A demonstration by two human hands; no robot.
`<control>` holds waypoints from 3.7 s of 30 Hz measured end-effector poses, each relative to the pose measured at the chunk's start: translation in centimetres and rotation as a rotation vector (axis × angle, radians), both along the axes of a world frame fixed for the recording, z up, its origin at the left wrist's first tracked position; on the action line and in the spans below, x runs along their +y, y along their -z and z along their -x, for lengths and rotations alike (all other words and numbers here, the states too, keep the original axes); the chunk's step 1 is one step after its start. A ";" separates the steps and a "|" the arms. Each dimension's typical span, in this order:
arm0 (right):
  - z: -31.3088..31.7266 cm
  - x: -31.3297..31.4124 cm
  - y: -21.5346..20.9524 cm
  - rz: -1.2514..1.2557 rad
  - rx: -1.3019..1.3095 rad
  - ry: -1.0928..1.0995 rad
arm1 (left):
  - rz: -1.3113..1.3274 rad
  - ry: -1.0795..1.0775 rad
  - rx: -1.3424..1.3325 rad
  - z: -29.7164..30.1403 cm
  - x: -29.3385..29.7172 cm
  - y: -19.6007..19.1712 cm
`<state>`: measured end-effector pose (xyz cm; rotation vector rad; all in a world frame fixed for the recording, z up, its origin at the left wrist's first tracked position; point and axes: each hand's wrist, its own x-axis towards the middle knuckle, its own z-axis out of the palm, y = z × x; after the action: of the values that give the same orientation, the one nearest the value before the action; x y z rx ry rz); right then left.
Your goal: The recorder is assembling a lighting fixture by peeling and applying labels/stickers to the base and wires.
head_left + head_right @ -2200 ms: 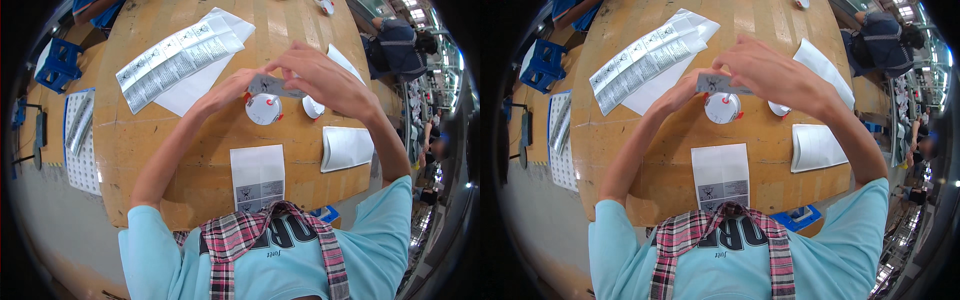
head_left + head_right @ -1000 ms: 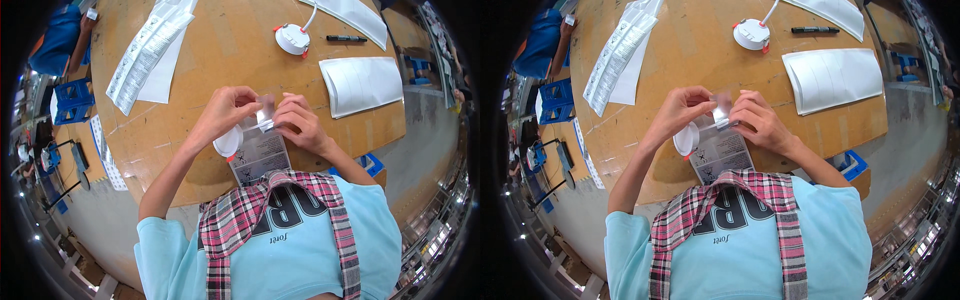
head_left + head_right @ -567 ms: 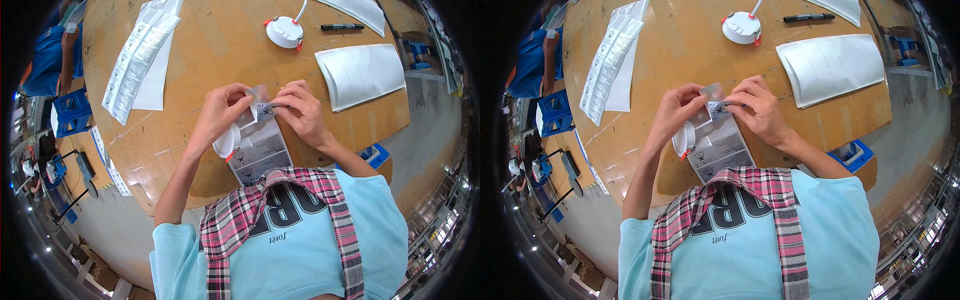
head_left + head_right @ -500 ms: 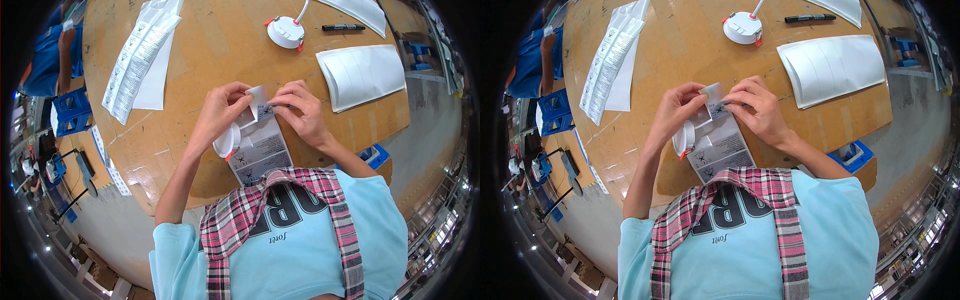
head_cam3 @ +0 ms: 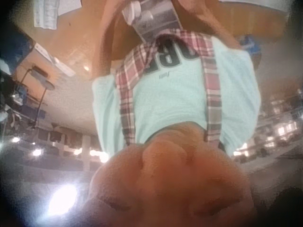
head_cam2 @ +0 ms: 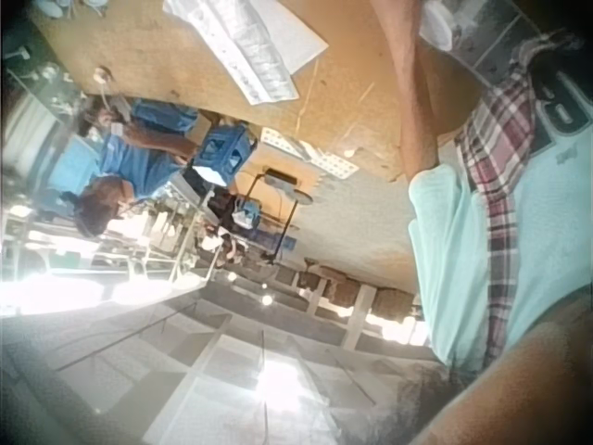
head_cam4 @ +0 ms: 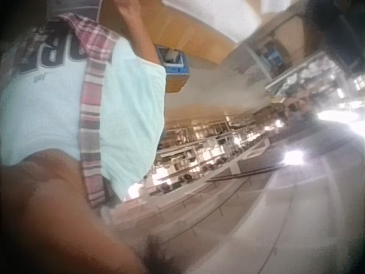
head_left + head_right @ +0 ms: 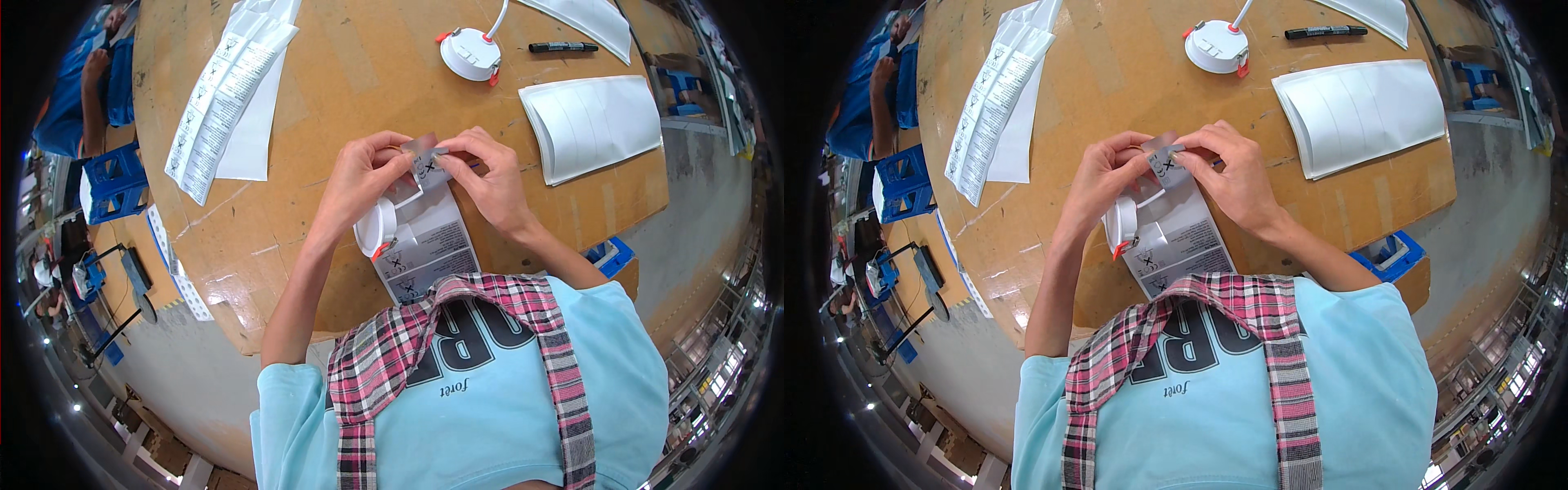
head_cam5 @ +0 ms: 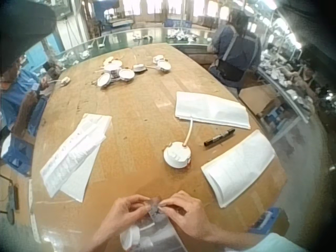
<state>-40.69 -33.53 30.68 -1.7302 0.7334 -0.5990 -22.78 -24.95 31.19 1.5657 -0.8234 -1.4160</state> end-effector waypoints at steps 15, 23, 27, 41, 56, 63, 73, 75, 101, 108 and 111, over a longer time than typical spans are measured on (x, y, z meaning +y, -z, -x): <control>-2.1 0.2 -0.5 -0.110 0.029 0.115 | -0.035 -0.031 0.119 -0.4 -0.2 0.0; -2.5 0.4 -0.4 -0.070 0.048 0.147 | -0.032 -0.035 0.153 -0.6 0.1 0.2; -2.5 0.5 -0.3 -0.062 0.050 0.148 | -0.031 -0.039 0.141 -0.5 0.0 -0.1; -2.6 0.6 -0.1 -0.059 0.054 0.166 | -0.033 -0.039 0.137 -0.4 0.1 -0.2; -2.6 0.8 0.0 0.066 0.015 0.152 | -0.036 -0.094 0.058 -0.3 -0.2 0.1; -2.4 1.0 0.1 0.206 -0.038 0.144 | -0.035 -0.136 0.071 -0.2 -0.2 0.2; -2.5 0.9 0.1 0.173 -0.002 0.140 | 0.017 -0.098 0.103 -0.2 0.3 0.1; -2.5 1.0 0.1 0.158 0.013 0.140 | 0.047 -0.080 0.110 -0.2 0.4 0.1; -2.6 1.1 0.6 0.110 0.033 0.166 | 0.059 -0.105 0.094 0.2 0.4 0.1; -2.5 1.1 0.6 0.121 0.050 0.177 | 0.082 -0.100 0.055 0.4 0.4 0.0; -2.5 1.1 0.6 0.114 0.035 0.171 | 0.092 -0.090 0.053 0.3 0.5 0.1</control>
<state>-38.15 -32.42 30.09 -1.7974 0.8926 -0.7414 -23.07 -24.47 31.12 1.4709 -0.7662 -1.3310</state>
